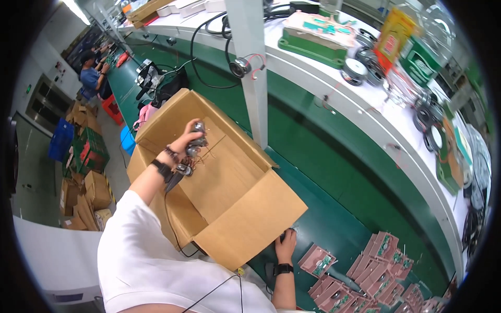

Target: The person picks up a speaker from a box, places it into a pink plastic housing, and connects its wire to a circuit board. After repeating this process, they move the completed units to a stack on the table and retrieve more speakers from the box.

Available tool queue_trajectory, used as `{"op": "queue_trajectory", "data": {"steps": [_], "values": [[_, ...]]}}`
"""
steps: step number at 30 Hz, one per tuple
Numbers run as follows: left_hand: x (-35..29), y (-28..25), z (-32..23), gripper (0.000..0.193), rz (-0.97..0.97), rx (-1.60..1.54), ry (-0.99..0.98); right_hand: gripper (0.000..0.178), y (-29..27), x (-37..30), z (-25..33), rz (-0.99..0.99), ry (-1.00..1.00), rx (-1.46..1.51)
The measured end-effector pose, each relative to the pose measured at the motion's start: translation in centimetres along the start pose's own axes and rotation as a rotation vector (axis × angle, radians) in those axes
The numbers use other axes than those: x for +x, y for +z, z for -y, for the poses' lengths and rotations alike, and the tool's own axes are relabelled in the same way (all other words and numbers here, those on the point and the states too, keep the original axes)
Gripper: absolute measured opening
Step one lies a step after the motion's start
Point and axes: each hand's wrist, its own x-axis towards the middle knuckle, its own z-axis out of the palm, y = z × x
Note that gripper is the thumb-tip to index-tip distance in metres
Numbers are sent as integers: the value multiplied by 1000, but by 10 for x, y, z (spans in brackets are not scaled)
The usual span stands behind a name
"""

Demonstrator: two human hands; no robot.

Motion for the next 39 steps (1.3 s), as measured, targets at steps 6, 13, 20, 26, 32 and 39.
{"op": "queue_trajectory", "data": {"steps": [6, 13, 20, 26, 32, 39], "values": [[-114, 100, -82, 78, 306, -565, 133, 46, -7, 1, 10, 62, 2, 132], [-174, 265, 27, 83, 554, -865, -500, 49, -31, -43, 18, 59, 114, 82], [-161, 262, 129, 81, 320, -164, -390, 37, -80, -113, -4, 299, 253, 108], [-150, 255, 177, 88, 134, 261, 176, 28, -80, -131, -1, 242, 253, -23], [-168, 287, 142, 87, -39, 890, 364, 28, -74, -122, 4, 243, 124, -156], [-181, 282, 158, 57, 212, 1357, 600, 29, -72, -107, 10, 234, 53, -213]]}}
